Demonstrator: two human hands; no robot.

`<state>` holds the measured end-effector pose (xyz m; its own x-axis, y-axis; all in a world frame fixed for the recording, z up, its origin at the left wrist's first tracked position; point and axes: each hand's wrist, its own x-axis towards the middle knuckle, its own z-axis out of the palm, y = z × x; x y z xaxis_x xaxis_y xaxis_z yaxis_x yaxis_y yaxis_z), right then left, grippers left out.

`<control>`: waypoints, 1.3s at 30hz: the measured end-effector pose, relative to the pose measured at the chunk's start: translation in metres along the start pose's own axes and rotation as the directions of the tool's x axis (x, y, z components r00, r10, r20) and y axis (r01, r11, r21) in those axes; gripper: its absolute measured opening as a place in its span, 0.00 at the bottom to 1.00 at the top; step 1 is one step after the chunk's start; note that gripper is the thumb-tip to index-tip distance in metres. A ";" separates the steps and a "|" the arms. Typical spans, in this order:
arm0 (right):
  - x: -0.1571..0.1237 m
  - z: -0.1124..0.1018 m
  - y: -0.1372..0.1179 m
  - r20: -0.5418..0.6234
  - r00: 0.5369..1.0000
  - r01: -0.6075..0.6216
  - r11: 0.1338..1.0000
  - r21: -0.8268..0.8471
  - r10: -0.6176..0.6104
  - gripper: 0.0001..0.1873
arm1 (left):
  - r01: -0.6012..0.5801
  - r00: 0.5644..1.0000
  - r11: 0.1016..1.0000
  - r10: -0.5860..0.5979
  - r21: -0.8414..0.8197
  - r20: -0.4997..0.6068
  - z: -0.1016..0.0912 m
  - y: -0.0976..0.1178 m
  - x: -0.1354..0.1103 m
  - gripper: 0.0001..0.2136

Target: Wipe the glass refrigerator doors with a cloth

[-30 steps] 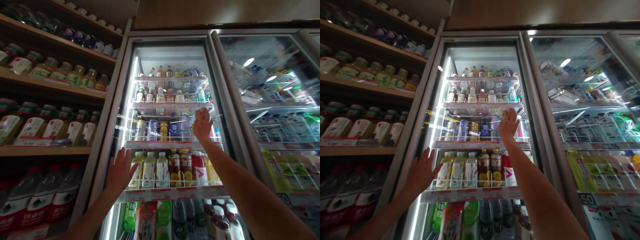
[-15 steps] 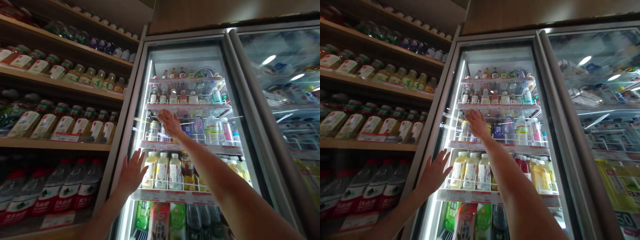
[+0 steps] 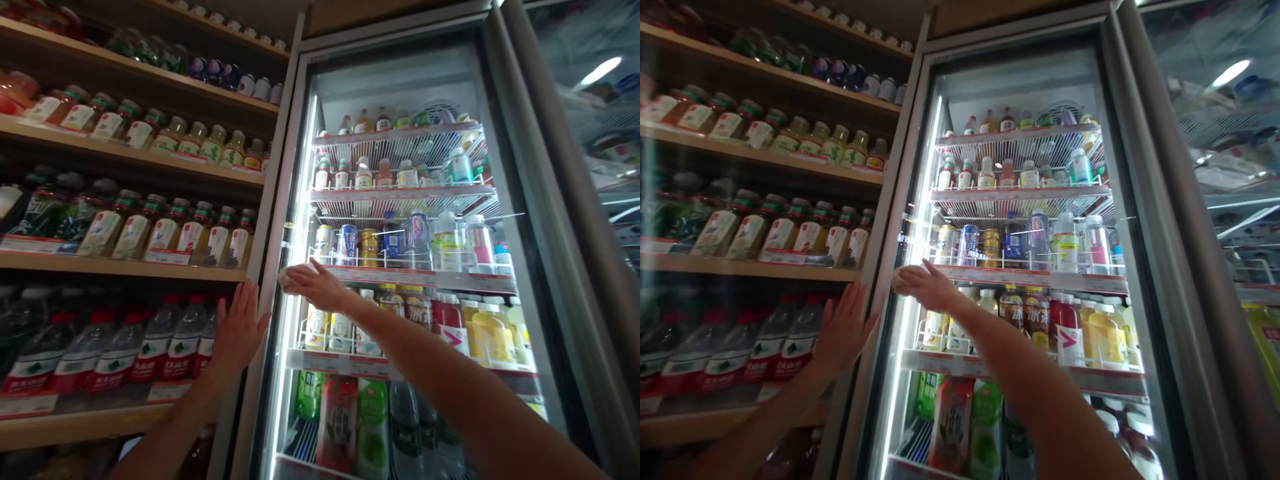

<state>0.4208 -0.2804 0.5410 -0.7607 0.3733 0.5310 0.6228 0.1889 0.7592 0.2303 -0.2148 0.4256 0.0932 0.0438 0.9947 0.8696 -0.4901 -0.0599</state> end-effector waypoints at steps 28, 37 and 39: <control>-0.127 0.035 -0.109 -0.031 0.960 -0.276 0.958 0.081 0.279 0.26 | -0.133 0.962 0.989 0.114 0.058 0.247 -0.003 0.036 -0.088 0.23; -0.172 0.012 -0.076 -0.080 0.909 -0.412 0.911 -0.030 0.408 0.29 | -0.193 0.953 0.980 0.199 -0.051 0.229 0.001 0.072 -0.098 0.24; -0.184 0.006 -0.070 -0.043 0.967 -0.253 0.967 -0.038 0.251 0.26 | -0.203 0.954 0.974 0.219 -0.101 0.203 0.001 0.087 -0.097 0.24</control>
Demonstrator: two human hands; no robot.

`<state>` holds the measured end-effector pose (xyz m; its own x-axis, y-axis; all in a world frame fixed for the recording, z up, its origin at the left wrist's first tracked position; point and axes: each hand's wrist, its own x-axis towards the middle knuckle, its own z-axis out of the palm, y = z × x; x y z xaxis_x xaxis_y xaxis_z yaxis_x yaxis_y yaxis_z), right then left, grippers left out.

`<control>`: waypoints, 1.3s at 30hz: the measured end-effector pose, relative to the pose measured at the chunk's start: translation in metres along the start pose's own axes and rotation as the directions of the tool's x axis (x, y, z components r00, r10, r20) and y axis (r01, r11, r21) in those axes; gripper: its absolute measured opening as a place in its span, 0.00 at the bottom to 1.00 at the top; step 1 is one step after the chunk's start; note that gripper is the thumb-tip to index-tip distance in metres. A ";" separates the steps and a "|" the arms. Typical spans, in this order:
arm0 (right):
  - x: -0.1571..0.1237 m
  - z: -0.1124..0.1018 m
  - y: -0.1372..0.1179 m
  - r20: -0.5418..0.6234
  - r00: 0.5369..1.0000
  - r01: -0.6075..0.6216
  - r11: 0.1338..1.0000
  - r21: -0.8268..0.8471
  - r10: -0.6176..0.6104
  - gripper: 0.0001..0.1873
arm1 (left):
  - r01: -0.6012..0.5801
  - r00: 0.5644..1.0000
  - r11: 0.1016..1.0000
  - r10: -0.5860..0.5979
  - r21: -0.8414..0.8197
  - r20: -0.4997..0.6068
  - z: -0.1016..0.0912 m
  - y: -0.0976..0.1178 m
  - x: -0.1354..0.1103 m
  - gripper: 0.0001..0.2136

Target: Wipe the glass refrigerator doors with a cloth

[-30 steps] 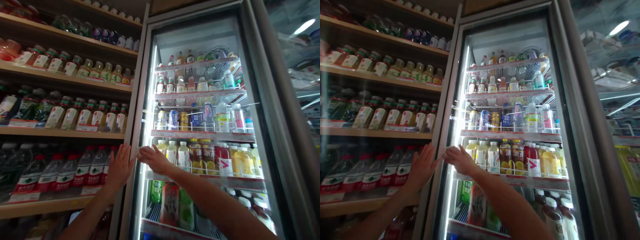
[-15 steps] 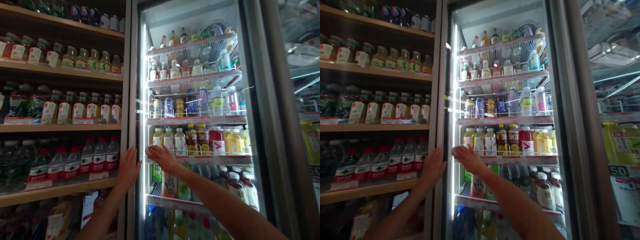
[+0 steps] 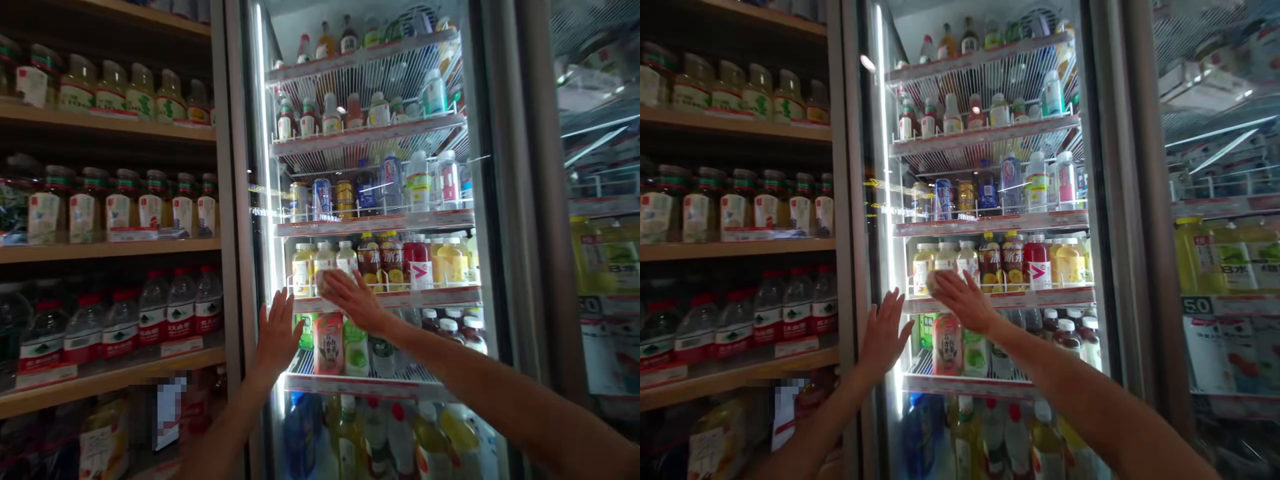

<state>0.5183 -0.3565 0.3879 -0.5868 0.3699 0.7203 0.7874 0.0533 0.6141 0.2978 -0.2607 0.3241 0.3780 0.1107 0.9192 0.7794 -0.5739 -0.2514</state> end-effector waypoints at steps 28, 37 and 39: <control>-0.148 -0.065 0.064 0.007 0.958 -0.284 0.949 -0.138 0.287 0.26 | -0.251 0.965 0.947 0.230 -0.202 -0.125 0.019 0.154 0.016 0.28; -0.237 -0.080 0.056 -0.005 0.854 -0.504 0.825 -0.257 0.520 0.27 | -0.315 0.949 0.912 0.302 -0.262 -0.088 0.027 0.194 -0.006 0.23; -0.259 -0.073 0.033 0.113 0.892 -0.405 0.884 -0.234 0.438 0.29 | -0.330 0.944 0.901 0.317 -0.282 -0.090 0.030 0.199 -0.016 0.24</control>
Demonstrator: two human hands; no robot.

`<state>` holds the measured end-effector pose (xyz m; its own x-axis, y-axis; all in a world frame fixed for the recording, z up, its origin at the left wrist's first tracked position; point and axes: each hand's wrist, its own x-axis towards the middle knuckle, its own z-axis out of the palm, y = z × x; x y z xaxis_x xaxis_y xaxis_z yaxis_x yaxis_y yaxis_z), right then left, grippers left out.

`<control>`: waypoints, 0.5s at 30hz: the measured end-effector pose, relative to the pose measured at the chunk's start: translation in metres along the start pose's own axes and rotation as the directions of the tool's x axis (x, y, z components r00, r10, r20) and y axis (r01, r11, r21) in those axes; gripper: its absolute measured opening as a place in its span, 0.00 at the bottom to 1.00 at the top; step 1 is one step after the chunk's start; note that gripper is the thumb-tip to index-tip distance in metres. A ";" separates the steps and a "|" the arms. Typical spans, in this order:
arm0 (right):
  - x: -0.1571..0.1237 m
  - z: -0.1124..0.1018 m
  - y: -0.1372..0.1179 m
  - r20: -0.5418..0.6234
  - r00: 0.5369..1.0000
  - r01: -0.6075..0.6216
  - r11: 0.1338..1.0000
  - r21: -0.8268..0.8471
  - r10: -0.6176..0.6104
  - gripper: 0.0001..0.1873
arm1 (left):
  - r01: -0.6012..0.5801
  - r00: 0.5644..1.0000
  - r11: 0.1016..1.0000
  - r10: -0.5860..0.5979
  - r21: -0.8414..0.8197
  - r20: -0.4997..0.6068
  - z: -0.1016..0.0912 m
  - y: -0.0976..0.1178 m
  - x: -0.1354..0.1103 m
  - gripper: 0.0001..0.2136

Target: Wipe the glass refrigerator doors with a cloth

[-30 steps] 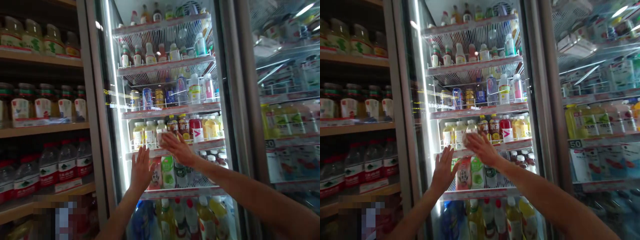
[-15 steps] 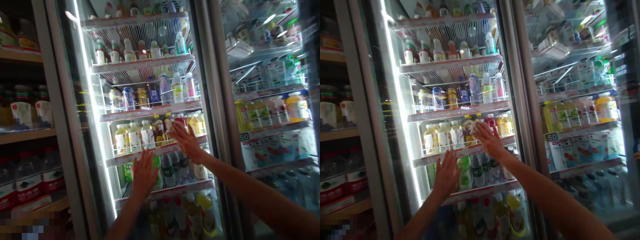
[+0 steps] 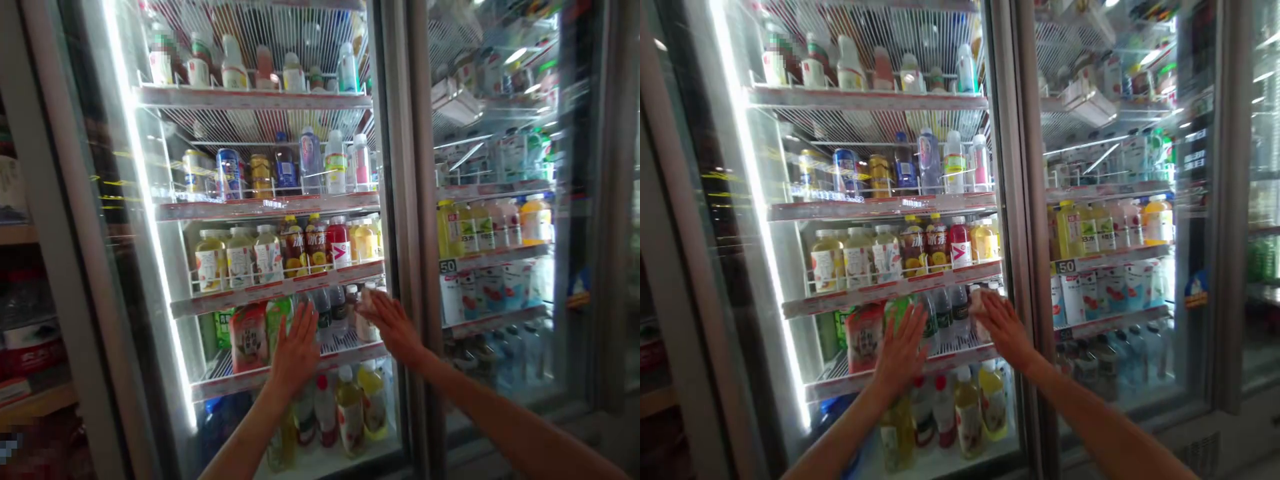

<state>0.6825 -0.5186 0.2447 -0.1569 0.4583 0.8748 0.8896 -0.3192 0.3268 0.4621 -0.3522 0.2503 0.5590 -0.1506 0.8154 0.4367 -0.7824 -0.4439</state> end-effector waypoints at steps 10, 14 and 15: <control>-0.031 0.014 -0.032 0.022 0.998 0.059 0.997 0.043 -0.060 0.29 | -0.001 0.992 0.999 0.006 -0.037 0.124 0.009 0.018 -0.049 0.23; -0.032 0.015 -0.043 0.064 0.991 0.112 0.988 0.104 -0.119 0.28 | -0.018 0.993 0.999 0.022 -0.041 0.112 0.012 0.017 -0.062 0.22; -0.029 0.015 -0.044 0.051 0.997 0.049 0.995 0.088 -0.053 0.28 | -0.010 0.994 0.999 0.014 -0.040 0.112 0.013 0.017 -0.064 0.22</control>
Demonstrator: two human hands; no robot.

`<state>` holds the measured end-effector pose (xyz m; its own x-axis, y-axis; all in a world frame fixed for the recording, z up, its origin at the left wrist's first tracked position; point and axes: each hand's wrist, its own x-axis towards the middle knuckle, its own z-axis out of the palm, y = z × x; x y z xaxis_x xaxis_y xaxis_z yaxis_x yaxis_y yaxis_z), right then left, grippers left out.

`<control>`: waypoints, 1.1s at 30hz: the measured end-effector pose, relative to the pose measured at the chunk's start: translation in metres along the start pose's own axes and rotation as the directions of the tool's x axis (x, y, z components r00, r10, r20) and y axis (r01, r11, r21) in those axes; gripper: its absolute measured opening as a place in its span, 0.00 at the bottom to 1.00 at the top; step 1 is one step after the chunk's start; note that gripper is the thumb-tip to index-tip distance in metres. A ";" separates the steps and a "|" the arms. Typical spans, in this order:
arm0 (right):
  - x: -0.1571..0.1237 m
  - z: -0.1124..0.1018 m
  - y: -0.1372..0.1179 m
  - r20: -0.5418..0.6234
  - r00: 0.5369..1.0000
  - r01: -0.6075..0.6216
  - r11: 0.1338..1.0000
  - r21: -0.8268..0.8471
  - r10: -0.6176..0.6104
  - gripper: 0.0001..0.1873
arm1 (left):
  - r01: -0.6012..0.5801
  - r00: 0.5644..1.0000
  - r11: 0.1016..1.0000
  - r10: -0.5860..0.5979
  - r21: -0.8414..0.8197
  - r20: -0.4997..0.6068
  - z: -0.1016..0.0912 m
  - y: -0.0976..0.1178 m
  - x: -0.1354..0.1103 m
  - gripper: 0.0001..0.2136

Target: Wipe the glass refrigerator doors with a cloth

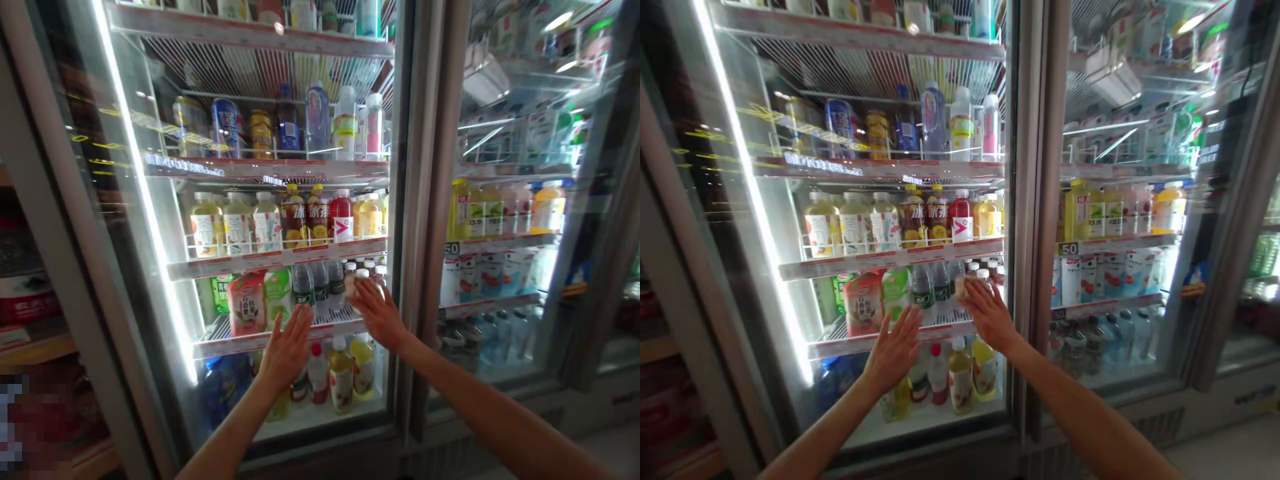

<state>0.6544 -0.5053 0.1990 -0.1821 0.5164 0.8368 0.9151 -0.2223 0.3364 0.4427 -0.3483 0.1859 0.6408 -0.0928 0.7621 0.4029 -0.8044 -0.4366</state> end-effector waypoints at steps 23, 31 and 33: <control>0.048 0.010 -0.071 0.010 0.999 0.033 0.996 0.081 -0.034 0.27 | 0.176 0.984 0.980 -0.176 0.091 -0.013 -0.032 -0.049 -0.037 0.22; 0.070 0.020 -0.101 0.059 0.995 0.067 0.989 0.131 -0.075 0.28 | 0.237 0.970 0.958 -0.242 0.161 0.011 -0.041 -0.080 -0.061 0.23; 0.080 0.021 -0.109 0.062 0.986 0.141 0.978 0.153 -0.152 0.27 | 0.235 0.970 0.954 -0.244 0.187 0.024 -0.042 -0.089 -0.065 0.23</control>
<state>0.5474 -0.4224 0.2208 -0.2962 0.5944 0.7477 0.9245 -0.0182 0.3807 0.3378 -0.2958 0.1952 0.5387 0.1202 0.8339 0.6573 -0.6792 -0.3267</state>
